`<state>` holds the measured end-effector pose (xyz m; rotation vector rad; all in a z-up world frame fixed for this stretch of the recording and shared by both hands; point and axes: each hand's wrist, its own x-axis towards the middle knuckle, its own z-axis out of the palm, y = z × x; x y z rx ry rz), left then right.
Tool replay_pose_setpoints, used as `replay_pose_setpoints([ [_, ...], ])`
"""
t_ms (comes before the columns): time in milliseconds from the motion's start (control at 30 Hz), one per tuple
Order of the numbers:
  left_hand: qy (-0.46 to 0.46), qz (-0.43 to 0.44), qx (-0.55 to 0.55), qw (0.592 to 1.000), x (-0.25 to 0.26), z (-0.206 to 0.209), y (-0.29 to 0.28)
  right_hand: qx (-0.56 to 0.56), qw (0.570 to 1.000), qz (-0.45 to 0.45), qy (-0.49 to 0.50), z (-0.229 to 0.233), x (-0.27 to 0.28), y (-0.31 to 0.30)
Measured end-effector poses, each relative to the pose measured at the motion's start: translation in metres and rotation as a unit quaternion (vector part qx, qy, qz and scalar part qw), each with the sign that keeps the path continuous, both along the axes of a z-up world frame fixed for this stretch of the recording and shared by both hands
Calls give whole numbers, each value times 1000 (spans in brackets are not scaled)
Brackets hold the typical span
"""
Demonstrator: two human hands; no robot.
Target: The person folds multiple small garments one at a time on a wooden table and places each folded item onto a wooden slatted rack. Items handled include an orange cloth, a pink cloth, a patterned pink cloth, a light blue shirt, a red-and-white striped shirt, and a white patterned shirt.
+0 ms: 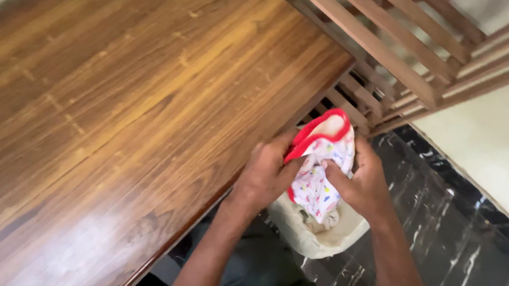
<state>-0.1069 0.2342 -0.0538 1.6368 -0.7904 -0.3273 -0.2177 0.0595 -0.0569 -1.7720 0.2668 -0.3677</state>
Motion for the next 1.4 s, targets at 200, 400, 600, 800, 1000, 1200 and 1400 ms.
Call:
replay_pose_setpoints([
  [200, 73, 24, -46, 996, 22, 7, 54, -98, 993, 42, 46, 9, 30, 6],
  [400, 118, 80, -143, 979, 33, -20, 117, -256, 965, 54, -30, 47, 102, 42],
  [600, 199, 313, -169, 913, 47, -52, 193, -367, 898, 122, -209, 48, 213, 130],
  [800, 171, 494, 40, 852, 13, -64, 246, -400, 888, 142, -180, 8, 187, 177],
  [1000, -244, 422, 286, 825, 14, -75, 256, -469, 877, 99, -5, -28, 127, 179],
  [1200, -301, 324, 317, 839, 15, -86, 225, -494, 863, 104, 22, -58, 156, 174],
  [1400, -205, 292, 279, 891, -26, -76, 184, -461, 845, 238, -128, -89, 254, 216],
])
